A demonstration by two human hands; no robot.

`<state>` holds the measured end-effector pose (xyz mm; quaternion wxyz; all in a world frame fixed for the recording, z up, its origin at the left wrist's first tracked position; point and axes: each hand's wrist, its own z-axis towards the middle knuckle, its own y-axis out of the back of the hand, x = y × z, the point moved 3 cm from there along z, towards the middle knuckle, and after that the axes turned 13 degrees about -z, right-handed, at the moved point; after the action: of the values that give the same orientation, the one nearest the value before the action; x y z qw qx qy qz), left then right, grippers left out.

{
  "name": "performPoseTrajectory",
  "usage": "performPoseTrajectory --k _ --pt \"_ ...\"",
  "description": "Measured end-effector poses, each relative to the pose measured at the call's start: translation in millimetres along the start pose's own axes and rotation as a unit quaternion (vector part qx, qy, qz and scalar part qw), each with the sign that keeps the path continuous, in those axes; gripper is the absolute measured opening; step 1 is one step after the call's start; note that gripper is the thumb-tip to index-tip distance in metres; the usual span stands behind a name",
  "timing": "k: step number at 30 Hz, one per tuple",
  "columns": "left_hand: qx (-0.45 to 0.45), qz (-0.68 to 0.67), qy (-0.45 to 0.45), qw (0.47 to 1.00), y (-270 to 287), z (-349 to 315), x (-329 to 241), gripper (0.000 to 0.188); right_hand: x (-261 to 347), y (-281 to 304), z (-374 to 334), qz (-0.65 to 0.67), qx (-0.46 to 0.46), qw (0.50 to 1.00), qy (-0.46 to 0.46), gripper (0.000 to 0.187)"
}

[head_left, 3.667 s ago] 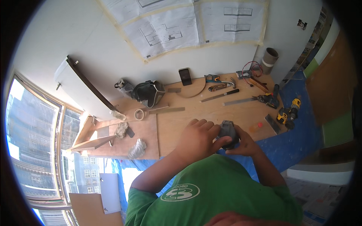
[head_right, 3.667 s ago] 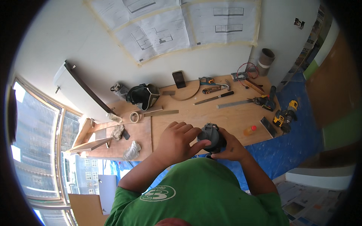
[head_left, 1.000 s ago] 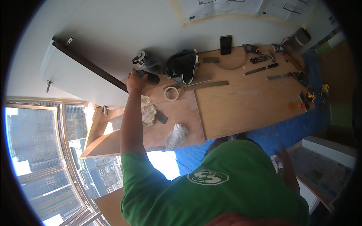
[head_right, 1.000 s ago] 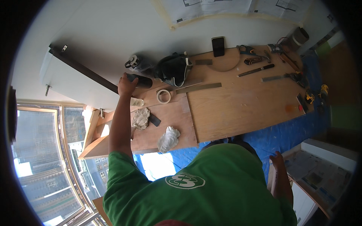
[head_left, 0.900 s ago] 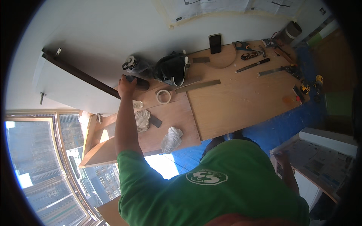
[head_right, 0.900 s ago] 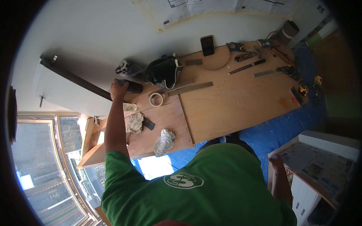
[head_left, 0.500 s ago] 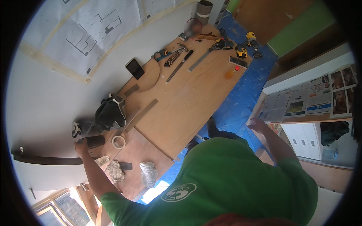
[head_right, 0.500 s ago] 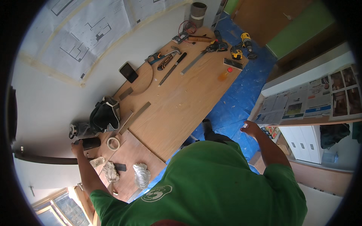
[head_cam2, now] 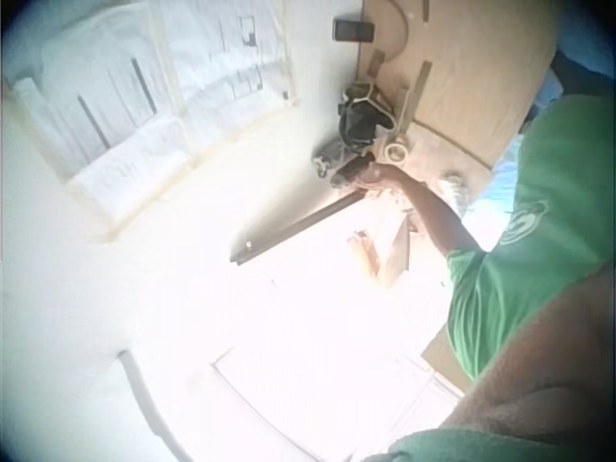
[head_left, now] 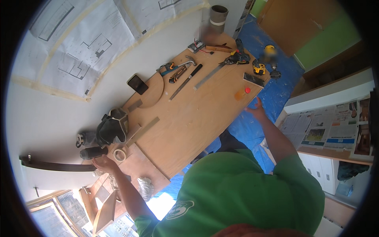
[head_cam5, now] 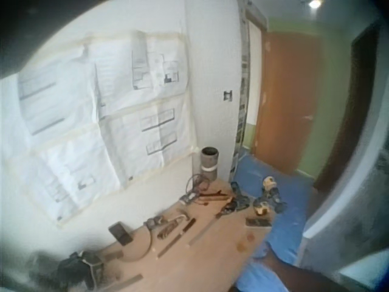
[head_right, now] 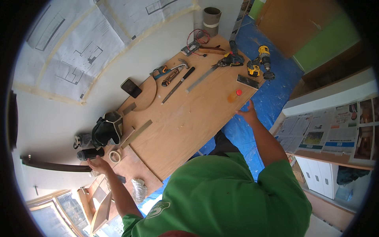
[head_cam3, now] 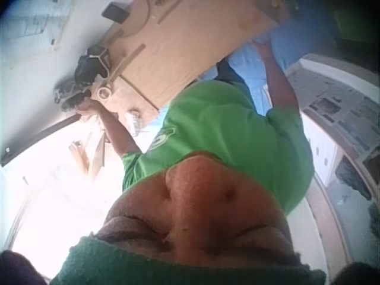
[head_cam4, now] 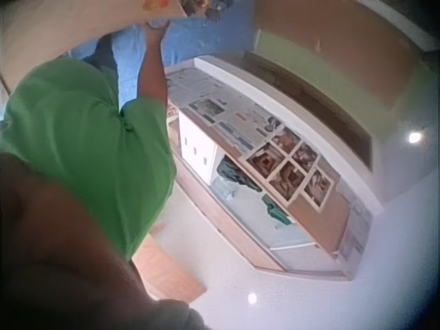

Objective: The person assembles wooden parts on a workbench. They position a long wooden strip, align it with a larger board, and use a hammer to secure it. The person also handles a utility knife and other small wooden pieces during the process.

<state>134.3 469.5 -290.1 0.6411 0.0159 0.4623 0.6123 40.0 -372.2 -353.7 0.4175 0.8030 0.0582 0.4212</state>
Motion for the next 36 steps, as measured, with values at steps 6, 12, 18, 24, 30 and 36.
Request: performPoseTrajectory --k 6,12,18,24,30,36 --pt "0.149 0.08 0.126 0.978 72.5 -280.5 -52.0 0.064 -22.2 -49.3 88.7 0.008 0.01 0.97 0.241 0.083" --pt "0.362 0.147 0.298 0.871 190.4 -510.0 -110.9 0.066 20.6 -45.9 116.4 0.055 0.159 0.98 0.106 0.063" --pt "0.402 0.114 0.464 0.781 199.6 -569.5 -138.9 0.066 139.2 -86.7 194.1 0.11 0.161 0.958 0.211 0.057" --pt "0.308 0.045 0.53 0.789 169.4 -488.5 -255.7 0.053 295.7 -156.9 249.9 0.129 0.191 0.915 0.331 0.052" --pt "0.298 0.013 0.512 0.805 220.1 -564.9 -305.1 0.048 359.0 -240.6 287.1 0.025 0.157 0.929 0.335 0.054" --pt "0.35 0.069 0.603 0.714 271.5 -678.0 -330.9 0.047 349.4 -279.4 322.1 -0.057 0.128 0.929 0.343 0.064"
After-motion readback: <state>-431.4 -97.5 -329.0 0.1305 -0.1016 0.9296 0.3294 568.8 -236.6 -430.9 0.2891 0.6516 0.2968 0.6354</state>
